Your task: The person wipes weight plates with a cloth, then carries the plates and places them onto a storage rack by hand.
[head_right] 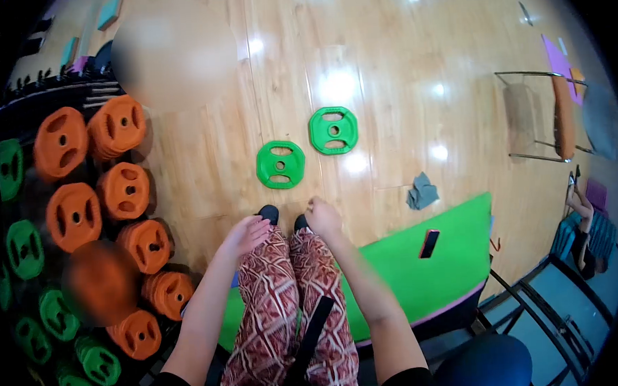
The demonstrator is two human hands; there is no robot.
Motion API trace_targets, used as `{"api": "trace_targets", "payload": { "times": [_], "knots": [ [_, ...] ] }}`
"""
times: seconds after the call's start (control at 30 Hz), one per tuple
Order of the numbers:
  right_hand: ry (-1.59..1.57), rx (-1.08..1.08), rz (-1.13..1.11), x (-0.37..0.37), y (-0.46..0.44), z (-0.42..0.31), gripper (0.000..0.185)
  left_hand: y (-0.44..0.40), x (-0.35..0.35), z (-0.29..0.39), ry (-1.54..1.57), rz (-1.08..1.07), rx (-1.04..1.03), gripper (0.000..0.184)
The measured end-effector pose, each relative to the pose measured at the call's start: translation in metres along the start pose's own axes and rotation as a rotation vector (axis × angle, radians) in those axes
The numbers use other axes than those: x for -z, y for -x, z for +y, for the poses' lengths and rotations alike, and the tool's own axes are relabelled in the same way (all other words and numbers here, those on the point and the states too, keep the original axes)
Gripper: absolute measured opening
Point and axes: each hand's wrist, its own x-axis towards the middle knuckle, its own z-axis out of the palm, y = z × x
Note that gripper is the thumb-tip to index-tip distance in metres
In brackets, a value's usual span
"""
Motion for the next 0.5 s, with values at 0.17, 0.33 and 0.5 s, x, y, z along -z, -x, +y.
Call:
{"api": "trace_targets", "payload": {
  "times": [0.17, 0.33, 0.5],
  "knots": [
    [0.494, 0.207, 0.203, -0.063, -0.153, 0.008, 0.024, -0.176, 0.026, -0.011, -0.006, 0.145, 0.156, 0.058],
    [0.73, 0.433, 0.293, -0.106, -0.243, 0.016, 0.019, -0.265, 0.025, -0.008, -0.048, 0.243, 0.198, 0.06],
    [0.836, 0.509, 0.125, -0.111, -0.253, 0.018, 0.013, -0.275, 0.04, -0.016, -0.158, 0.339, -0.094, 0.034]
  ]
}}
